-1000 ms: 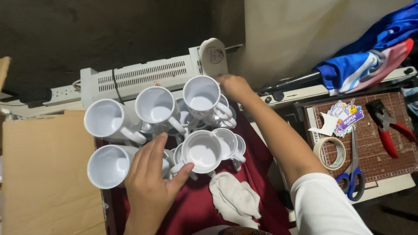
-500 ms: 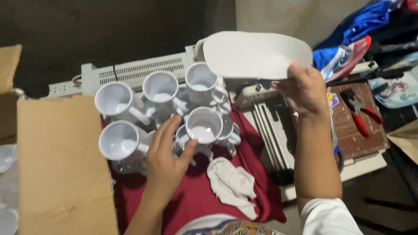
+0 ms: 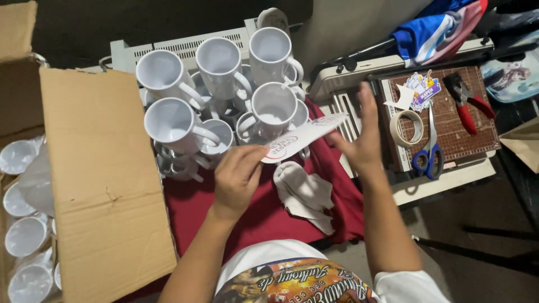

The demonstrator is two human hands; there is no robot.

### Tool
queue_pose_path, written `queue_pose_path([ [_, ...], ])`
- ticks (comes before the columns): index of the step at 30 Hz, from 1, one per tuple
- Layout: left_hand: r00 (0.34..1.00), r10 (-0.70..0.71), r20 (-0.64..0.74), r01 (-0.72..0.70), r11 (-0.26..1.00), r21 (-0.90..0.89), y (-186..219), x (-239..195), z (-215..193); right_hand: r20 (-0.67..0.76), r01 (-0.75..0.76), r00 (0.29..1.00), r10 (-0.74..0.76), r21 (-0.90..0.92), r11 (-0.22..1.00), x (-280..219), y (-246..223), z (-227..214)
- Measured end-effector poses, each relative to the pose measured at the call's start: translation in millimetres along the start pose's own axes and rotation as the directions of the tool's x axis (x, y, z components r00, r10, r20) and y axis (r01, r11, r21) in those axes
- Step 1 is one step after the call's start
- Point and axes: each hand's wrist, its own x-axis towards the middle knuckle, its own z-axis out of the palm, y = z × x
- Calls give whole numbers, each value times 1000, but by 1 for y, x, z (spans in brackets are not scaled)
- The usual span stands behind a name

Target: Unpacking white ceramic mugs from a cardboard box, wiping them with a cloth, and preparing them for a printing process.

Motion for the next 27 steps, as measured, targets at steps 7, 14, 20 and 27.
queue_pose_path([
  [7,991,92,92,-91,996,-18,-18,-29,25,319,388,919,-232,-624,678,-44,-13,16],
  [14,961,-217,-173,215,976,-32,-82,-31,66,352,270,935,-41,-635,724,-27,-9,-4],
  [20,919,-376,-115,362,924,-123,-132,-28,86,397,240,917,32,-615,751,-13,-5,-1],
  [27,893,-449,-33,421,858,-295,-97,3,76,468,281,876,119,-694,664,17,-3,8],
])
